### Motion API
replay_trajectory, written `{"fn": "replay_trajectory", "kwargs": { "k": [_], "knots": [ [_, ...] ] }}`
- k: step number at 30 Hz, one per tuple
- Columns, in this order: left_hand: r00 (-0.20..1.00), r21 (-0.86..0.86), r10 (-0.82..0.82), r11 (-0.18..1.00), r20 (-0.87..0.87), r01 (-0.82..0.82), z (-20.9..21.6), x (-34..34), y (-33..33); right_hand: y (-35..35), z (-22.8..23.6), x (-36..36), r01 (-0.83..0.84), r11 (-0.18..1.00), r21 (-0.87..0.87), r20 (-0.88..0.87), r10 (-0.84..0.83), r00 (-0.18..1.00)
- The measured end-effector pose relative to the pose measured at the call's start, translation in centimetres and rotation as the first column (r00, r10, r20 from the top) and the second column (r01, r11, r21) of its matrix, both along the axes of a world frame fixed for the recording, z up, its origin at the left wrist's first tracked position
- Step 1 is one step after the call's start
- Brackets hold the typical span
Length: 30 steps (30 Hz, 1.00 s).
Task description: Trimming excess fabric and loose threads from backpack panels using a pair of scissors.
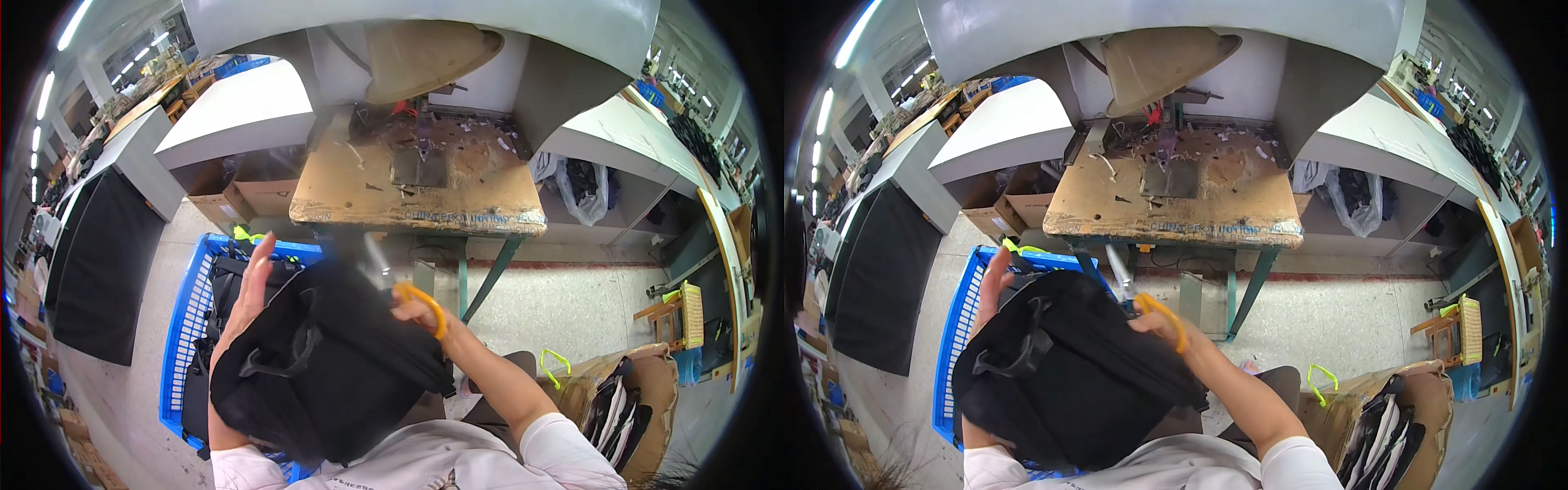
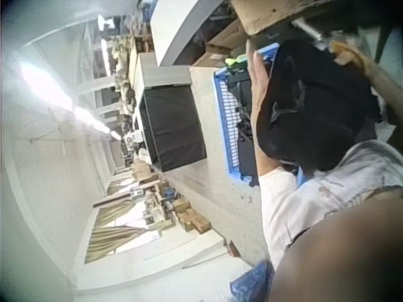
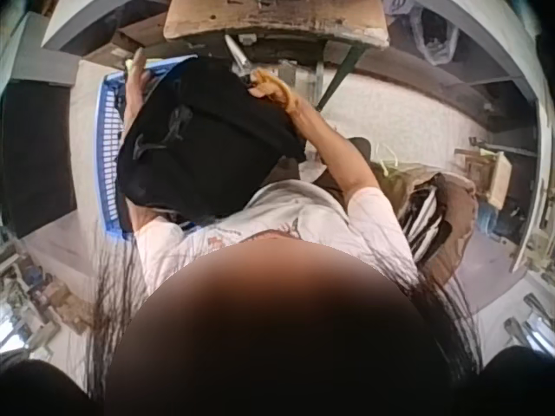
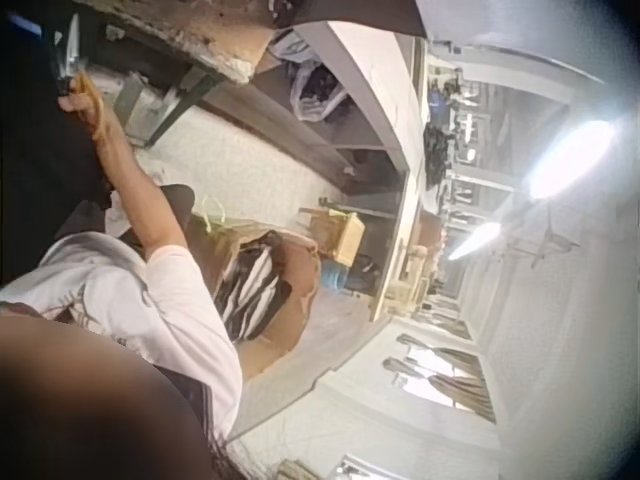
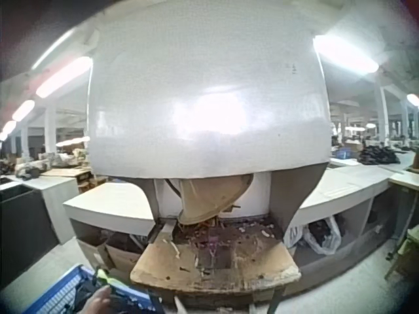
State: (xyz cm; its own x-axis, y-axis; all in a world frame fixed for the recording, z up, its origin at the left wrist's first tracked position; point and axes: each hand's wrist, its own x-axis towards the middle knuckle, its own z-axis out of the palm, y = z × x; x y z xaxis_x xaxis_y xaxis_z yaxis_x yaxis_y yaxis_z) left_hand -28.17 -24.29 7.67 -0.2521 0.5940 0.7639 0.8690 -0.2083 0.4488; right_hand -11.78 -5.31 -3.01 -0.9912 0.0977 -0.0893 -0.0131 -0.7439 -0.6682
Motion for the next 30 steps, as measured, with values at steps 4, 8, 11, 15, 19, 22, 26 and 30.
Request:
{"fn": "replay_trajectory", "kwargs": {
  "k": [4,8,11,15,19,22,26,30],
  "knots": [
    [0.917,-0.177,-0.398,0.906,-0.037,0.386,4.9,0.4,0.4,-2.6,-1.0,-3.7,-0.189,0.982,0.010,-0.016,0.189,0.982],
    [0.810,-0.195,-0.565,0.786,0.158,0.587,5.1,0.2,0.0,-3.7,-0.4,-4.2,-0.138,0.990,-0.024,-0.055,0.136,0.989],
    [0.763,0.098,-0.555,0.825,0.331,0.557,3.6,-0.4,-1.1,-3.8,1.8,-2.6,-0.022,0.995,-0.094,0.019,0.024,1.000],
    [0.842,0.083,-0.379,0.922,0.384,0.377,2.3,-0.6,-3.1,-3.1,2.0,-2.9,0.095,0.835,0.542,0.062,-0.153,0.986],
    [0.846,0.132,0.137,0.963,0.515,-0.236,2.9,-0.6,-3.6,-2.4,0.5,-1.5,0.554,0.418,0.720,-0.259,-0.579,0.773],
    [0.596,0.112,0.003,0.981,0.803,-0.156,4.3,-2.1,-4.8,-3.1,2.8,3.0,0.493,0.683,0.539,-0.135,-0.508,0.851],
    [0.825,-0.247,0.377,0.923,0.421,-0.296,5.1,-4.3,-4.3,-6.4,3.5,6.0,0.170,0.903,0.395,-0.159,-0.115,0.981],
    [0.785,-0.441,0.588,0.767,0.194,-0.465,7.0,-5.9,-2.0,-7.7,3.0,7.5,0.220,0.857,0.467,-0.118,-0.187,0.975]
  ]
}}
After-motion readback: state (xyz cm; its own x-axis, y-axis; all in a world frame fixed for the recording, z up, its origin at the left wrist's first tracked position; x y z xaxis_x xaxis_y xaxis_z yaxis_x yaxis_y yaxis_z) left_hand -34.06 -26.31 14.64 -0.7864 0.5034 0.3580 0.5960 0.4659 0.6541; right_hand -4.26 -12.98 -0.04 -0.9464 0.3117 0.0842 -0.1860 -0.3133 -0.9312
